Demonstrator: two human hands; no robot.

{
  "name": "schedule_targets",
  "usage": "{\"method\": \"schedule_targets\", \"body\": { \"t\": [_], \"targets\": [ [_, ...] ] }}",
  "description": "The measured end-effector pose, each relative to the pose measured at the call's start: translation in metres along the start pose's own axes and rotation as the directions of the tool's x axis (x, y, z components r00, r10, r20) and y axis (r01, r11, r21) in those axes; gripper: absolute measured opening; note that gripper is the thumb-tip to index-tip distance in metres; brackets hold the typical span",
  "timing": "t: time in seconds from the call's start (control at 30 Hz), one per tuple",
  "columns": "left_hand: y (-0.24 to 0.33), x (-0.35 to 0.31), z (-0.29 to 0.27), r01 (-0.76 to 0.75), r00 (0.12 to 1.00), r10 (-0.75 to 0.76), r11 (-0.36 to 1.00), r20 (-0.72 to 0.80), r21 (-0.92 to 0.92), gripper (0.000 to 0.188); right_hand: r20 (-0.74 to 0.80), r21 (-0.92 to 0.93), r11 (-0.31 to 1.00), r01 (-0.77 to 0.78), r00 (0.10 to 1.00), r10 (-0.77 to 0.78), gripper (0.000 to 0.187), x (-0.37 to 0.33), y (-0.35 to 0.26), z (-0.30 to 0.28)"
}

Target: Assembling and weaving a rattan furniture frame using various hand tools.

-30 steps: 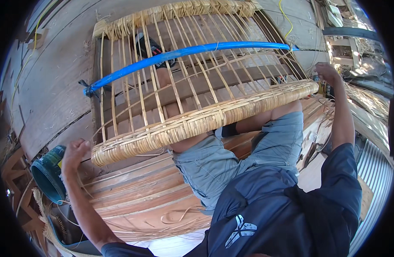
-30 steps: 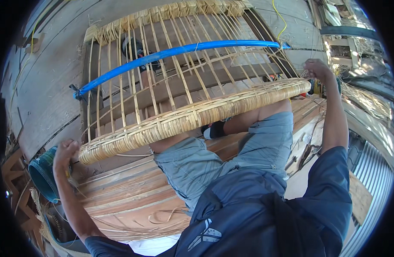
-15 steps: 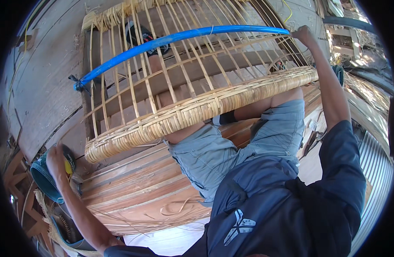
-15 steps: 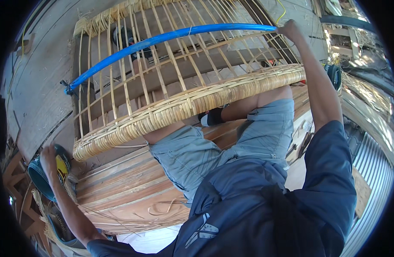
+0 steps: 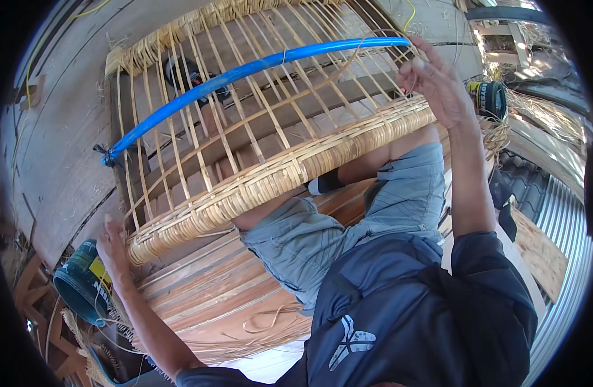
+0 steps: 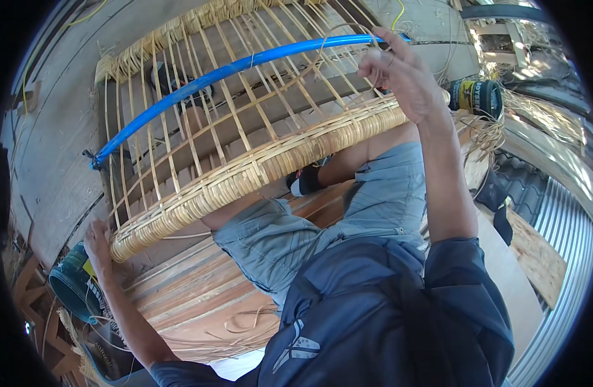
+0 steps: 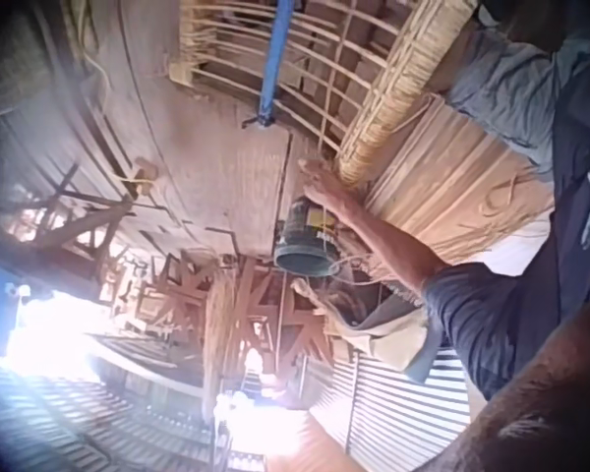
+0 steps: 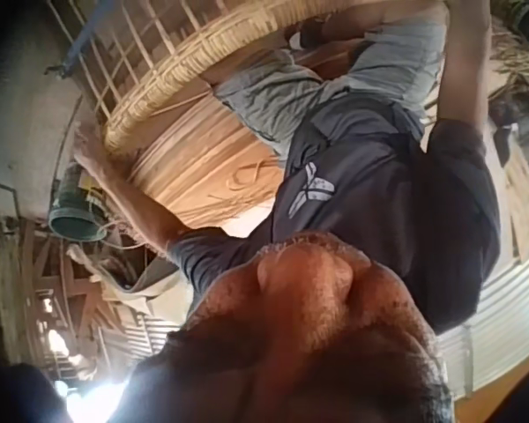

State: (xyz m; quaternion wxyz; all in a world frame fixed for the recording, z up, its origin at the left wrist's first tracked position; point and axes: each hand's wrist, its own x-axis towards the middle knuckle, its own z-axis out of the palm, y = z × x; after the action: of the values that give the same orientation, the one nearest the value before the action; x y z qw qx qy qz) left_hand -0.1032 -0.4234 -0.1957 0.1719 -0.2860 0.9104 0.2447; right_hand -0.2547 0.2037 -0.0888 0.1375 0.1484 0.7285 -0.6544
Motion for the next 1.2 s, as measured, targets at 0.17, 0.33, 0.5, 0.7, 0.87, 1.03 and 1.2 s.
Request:
{"method": "schedule_targets", "body": {
  "t": [0.17,0.33,0.5,0.7,0.87,1.03,1.2],
  "targets": [
    [-0.044,0.02,-0.067,-0.085,0.909,0.388,0.531,-0.153,0.843,0.037,-0.134,-0.289,0.947,0.143,0.973,-0.188,0.04,0.004,0.04,-0.008],
    [-0.118,0.036,-0.125,0.125,0.981,0.035,0.632,-0.189,0.764,0.042,-0.112,-0.26,0.955,0.144,0.978,-0.178,0.032,0.0,0.068,0.0],
    [-0.14,-0.019,-0.202,0.524,0.837,-0.363,0.749,-0.41,0.406,0.046,0.037,-0.276,0.957,0.09,0.996,-0.083,0.034,-0.019,0.084,0.02],
    [-0.118,-0.027,-0.15,0.256,0.878,0.278,0.415,-0.389,0.873,0.048,0.344,-0.801,0.328,0.501,0.833,-0.432,0.036,-0.028,0.091,0.03],
    [-0.079,-0.041,-0.004,0.183,0.953,-0.267,0.885,-0.144,-0.428,0.044,0.361,-0.87,0.195,0.452,0.856,-0.371,0.053,-0.039,0.09,0.035],
    [-0.048,-0.053,0.052,0.255,0.931,-0.31,0.171,0.194,-0.952,0.055,0.4,-0.889,0.121,0.441,0.878,-0.262,0.07,-0.047,0.088,0.034],
    [-0.035,-0.052,0.048,0.222,0.914,-0.384,0.202,0.132,-0.954,0.056,0.446,-0.88,0.11,0.463,0.883,-0.146,0.092,-0.048,0.084,0.033]
  ]
}}
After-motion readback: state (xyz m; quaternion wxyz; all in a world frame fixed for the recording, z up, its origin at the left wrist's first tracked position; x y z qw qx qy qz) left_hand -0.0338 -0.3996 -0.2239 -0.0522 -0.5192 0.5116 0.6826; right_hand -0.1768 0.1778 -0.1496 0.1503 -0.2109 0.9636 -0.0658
